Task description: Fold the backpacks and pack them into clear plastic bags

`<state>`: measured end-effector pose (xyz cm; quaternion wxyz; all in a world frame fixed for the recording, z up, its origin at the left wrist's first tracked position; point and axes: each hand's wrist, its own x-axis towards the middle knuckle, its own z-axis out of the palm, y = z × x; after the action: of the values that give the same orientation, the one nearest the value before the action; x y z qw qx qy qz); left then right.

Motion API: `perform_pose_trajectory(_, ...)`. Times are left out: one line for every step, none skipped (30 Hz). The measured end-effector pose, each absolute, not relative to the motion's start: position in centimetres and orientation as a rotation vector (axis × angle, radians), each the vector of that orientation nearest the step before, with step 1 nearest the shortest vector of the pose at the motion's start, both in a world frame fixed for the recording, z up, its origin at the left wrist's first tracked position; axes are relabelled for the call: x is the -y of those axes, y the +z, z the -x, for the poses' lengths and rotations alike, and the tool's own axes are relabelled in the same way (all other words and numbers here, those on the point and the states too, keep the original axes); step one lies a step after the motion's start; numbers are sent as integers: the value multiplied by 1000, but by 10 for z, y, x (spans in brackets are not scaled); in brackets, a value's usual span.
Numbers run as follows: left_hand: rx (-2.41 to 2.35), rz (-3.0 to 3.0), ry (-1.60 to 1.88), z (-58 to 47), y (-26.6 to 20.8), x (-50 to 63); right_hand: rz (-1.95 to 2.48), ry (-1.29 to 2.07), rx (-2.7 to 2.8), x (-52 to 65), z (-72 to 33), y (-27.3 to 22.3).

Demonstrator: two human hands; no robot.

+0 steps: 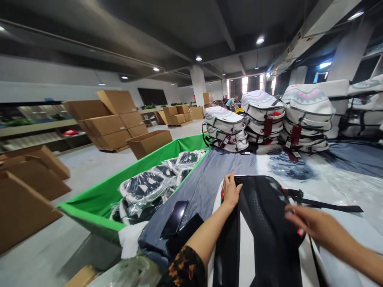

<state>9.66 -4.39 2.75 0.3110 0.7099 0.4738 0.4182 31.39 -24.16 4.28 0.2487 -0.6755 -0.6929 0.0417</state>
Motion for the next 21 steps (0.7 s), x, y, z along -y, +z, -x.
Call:
perform_pose_trajectory(-1248, -2040, 1060, -98, 33, 46, 2026, 125, 1694, 226, -338, 56)
perform_pose_trajectory(-1216, -2208, 1004, -102, 38, 48, 2192, 180, 1479, 210, -358, 66)
perform_pose_trajectory(-1154, -2355, 944, -108, 44, 50, 2271, 343, 1350, 194, -373, 70)
perform_pose_trajectory(-1053, -2462, 884, -117, 49, 52, 2311, 412, 1273, 181, -383, 71)
perform_pose_trajectory(-924, -2515, 838, -128, 51, 55, 2320, 477, 1229, 171, -388, 70)
perform_pose_trajectory(-797, -2537, 795, -141, 53, 57, 2307, 500, 1222, 164, -388, 68)
perform_pose_trajectory(-683, -2552, 746, -154, 52, 59, 2290, 474, 1224, 161, -384, 65)
perform_pose_trajectory(-586, -2552, 697, -168, 50, 61, 2255, 413, 1221, 161, -379, 65)
perform_pose_trajectory(-509, -2540, 651, -181, 46, 62, 2192, 318, 1224, 165, -372, 65)
perform_pose_trajectory(-457, -2521, 625, -194, 42, 62, 2102, 204, 1236, 171, -363, 67)
perform_pose_trajectory(-430, -2500, 619, -204, 37, 63, 1998, 90, 1256, 179, -353, 70)
perform_pose_trajectory(-407, -2484, 627, -213, 31, 63, 1891, -6, 1288, 188, -342, 73)
perform_pose_trajectory(-390, -2470, 647, -220, 26, 63, 1793, -78, 1329, 197, -330, 76)
perform_pose_trajectory(-384, -2457, 674, -225, 21, 63, 1717, -130, 1372, 205, -318, 78)
perform_pose_trajectory(-391, -2440, 699, -229, 17, 63, 1672, -165, 1412, 213, -306, 79)
perform_pose_trajectory(-404, -2421, 715, -230, 14, 63, 1642, -195, 1444, 220, -295, 81)
perform_pose_trajectory(-414, -2405, 719, -230, 11, 63, 1615, -229, 1458, 226, -286, 82)
perform_pose_trajectory(-416, -2392, 715, -229, 11, 63, 1597, -244, 1459, 232, -281, 84)
perform_pose_trajectory(-414, -2381, 706, -226, 11, 64, 1590, -241, 1446, 238, -280, 88)
perform_pose_trajectory(-402, -2373, 684, -221, 14, 66, 1599, -212, 1424, 244, -282, 92)
perform_pose_trajectory(-399, -2362, 666, -215, 18, 70, 1619, -167, 1397, 249, -288, 98)
